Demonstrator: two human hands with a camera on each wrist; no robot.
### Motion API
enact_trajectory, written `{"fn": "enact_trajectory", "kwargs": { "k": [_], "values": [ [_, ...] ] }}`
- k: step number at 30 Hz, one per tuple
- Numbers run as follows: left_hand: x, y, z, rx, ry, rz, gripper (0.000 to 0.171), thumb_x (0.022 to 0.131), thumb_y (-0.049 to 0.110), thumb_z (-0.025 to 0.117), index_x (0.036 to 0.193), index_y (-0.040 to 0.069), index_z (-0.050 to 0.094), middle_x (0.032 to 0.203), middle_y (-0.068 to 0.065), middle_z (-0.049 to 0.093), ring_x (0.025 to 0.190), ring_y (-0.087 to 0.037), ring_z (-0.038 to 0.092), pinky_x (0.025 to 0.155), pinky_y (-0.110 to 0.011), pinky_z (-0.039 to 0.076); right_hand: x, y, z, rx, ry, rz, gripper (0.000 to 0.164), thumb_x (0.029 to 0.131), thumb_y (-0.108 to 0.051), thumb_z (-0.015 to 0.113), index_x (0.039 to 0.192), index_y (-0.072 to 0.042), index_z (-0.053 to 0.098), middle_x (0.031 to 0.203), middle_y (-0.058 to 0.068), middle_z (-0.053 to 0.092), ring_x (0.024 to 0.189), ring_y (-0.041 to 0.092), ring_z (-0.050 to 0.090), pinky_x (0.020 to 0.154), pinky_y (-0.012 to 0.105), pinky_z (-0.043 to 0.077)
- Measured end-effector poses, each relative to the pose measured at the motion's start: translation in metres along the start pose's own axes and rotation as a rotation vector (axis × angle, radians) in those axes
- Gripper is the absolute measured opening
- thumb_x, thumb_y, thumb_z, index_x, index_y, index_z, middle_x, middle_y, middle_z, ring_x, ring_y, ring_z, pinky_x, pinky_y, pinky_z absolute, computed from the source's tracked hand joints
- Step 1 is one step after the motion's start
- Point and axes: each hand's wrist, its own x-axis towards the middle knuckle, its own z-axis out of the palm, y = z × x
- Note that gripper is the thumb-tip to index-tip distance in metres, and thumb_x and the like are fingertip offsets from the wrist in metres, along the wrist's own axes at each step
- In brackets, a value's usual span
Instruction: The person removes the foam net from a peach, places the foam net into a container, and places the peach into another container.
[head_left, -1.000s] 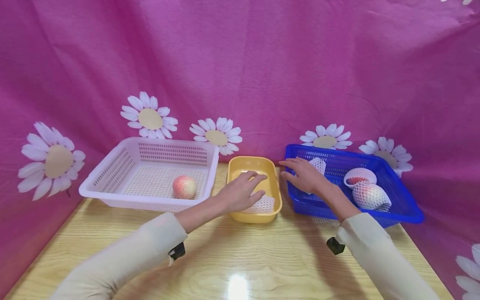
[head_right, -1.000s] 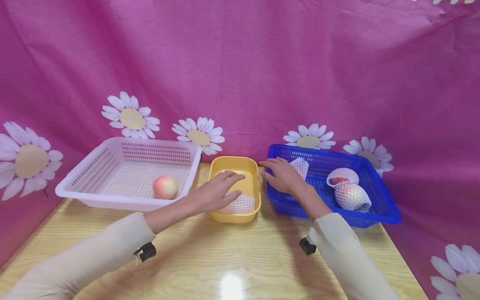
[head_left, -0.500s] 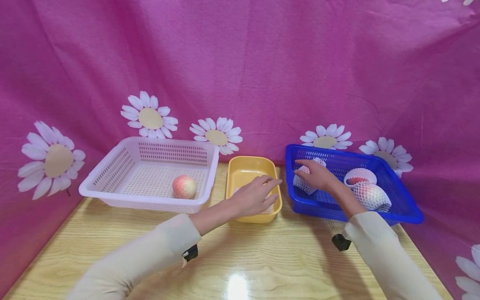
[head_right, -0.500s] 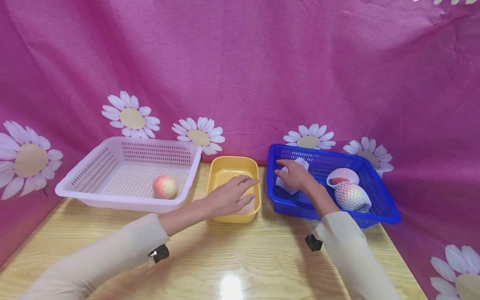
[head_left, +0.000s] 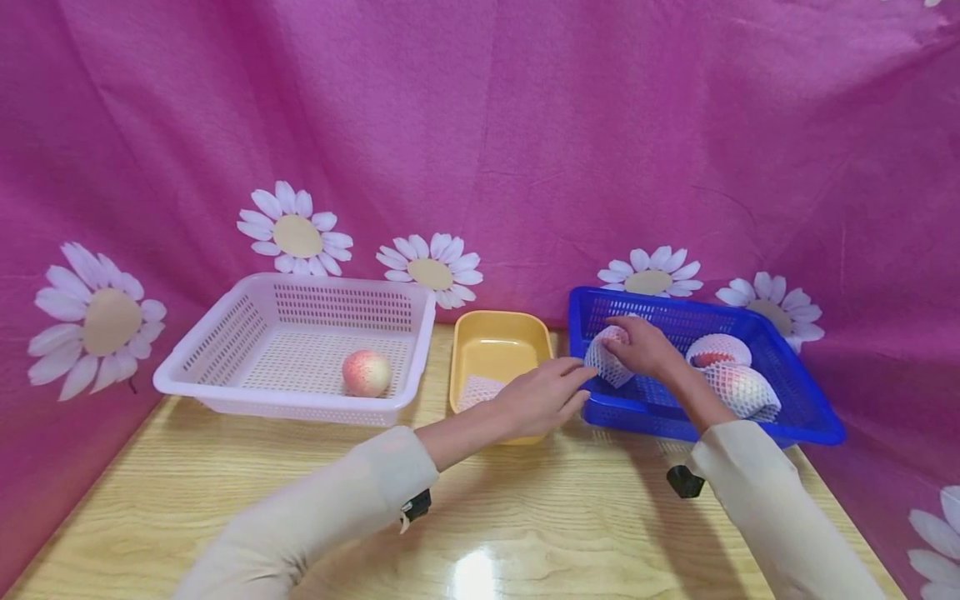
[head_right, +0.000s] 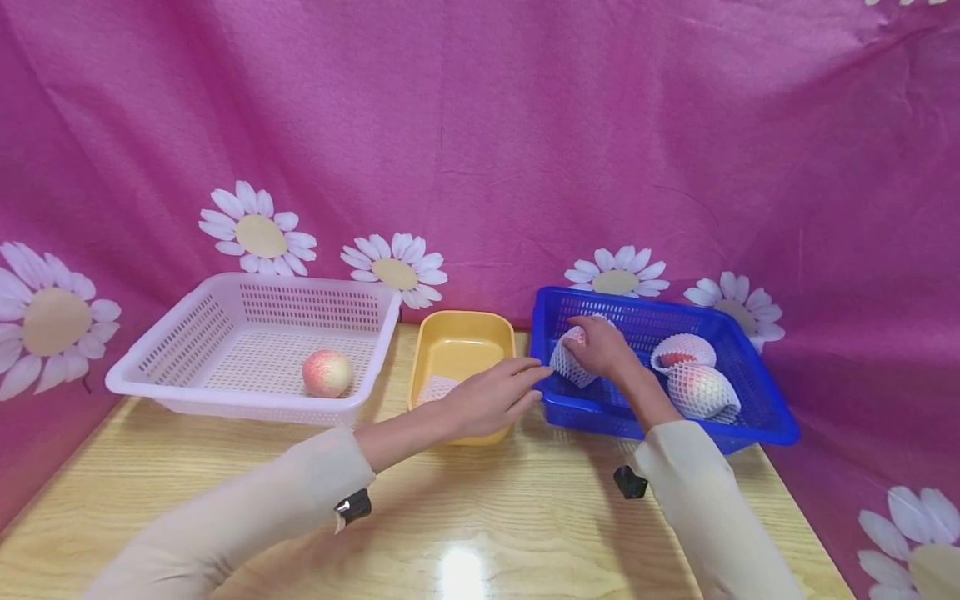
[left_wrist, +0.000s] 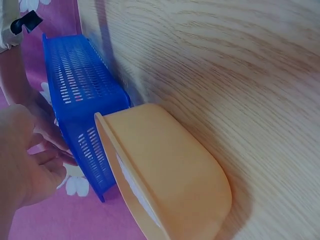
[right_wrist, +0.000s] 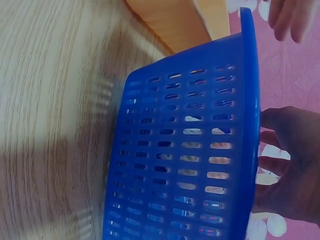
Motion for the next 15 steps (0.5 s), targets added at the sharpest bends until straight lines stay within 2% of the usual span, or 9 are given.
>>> {"fn": "enact_trajectory", "kwargs": {
  "k": [11, 15],
  "values": [
    [0.017, 0.011, 0.014, 0.092, 0.011, 0.101, 0.038, 0.105, 0.019, 0.048, 0.141, 0.009, 0.056, 0.138, -0.01, 0.056, 0.128, -0.019, 0.052, 0.111, -0.024, 0.035, -0.001, -0.001, 0.003, 0.016, 0.006, 0.013, 0.042, 0.096, -0.011, 0.06, 0.127, 0.017, 0.055, 0.126, 0.039, 0.054, 0.123, 0.054, 0.047, 0.105, 0.06, 0.036],
    [0.02, 0.012, 0.018, 0.128, -0.001, 0.111, 0.038, 0.106, 0.019, 0.048, 0.141, 0.009, 0.056, 0.138, -0.01, 0.056, 0.129, -0.019, 0.051, 0.111, -0.024, 0.034, -0.001, 0.0, 0.004, 0.016, 0.029, 0.045, 0.041, 0.097, -0.011, 0.059, 0.126, 0.017, 0.055, 0.125, 0.039, 0.055, 0.122, 0.053, 0.048, 0.105, 0.06, 0.037]
  ]
}}
